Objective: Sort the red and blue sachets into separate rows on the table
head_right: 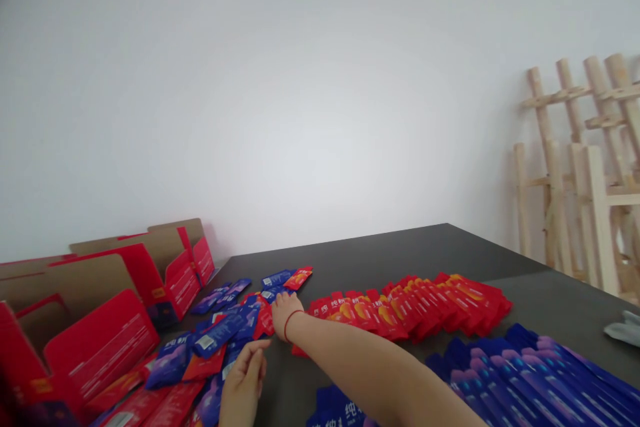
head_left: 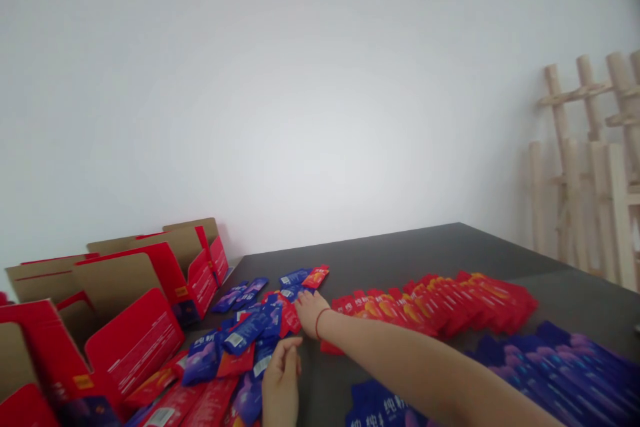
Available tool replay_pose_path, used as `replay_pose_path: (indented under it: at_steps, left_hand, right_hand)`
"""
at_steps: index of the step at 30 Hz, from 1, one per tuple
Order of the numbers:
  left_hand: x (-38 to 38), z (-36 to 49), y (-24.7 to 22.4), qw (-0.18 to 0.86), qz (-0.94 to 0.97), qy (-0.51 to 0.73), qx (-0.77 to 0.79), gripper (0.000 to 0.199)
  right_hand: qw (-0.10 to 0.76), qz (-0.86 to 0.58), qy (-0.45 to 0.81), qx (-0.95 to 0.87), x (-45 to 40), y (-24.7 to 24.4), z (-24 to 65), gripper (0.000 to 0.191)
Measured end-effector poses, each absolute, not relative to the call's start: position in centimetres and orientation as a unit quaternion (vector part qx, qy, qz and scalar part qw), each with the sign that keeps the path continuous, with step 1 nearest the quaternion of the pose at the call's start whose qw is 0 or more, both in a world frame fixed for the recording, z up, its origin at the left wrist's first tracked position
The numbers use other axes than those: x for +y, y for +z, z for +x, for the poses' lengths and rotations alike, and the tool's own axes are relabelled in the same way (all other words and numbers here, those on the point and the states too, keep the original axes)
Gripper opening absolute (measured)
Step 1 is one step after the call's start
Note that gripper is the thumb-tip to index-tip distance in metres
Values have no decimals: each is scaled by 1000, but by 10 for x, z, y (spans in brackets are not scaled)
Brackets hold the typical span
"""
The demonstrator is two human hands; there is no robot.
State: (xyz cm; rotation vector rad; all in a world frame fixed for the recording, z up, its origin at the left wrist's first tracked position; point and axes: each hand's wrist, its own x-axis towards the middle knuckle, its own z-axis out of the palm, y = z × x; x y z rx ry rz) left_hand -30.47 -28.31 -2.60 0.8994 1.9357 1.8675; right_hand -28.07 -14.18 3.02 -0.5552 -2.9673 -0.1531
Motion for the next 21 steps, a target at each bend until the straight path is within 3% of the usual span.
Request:
replay_pose_path:
  at_steps: [5,14,19,21]
  left_hand:
    - [-284,-310,-29,122,315,652,679,41]
    - [-286,-321,-31,-36,286,667,687,36]
    - [-294,-325,-19,-52,274,701,656,36]
    - [-294,-323,-12,1,219,745,631,36]
  right_hand:
    - [49,-181,-40,-981,-141,22,-291,29]
    - [82,-83,23,-993,-187,11,-248,19]
    - [101,-133,123,-978,-188,29,-225,17]
    - [111,-156,186,-964,-183,37,-216,23]
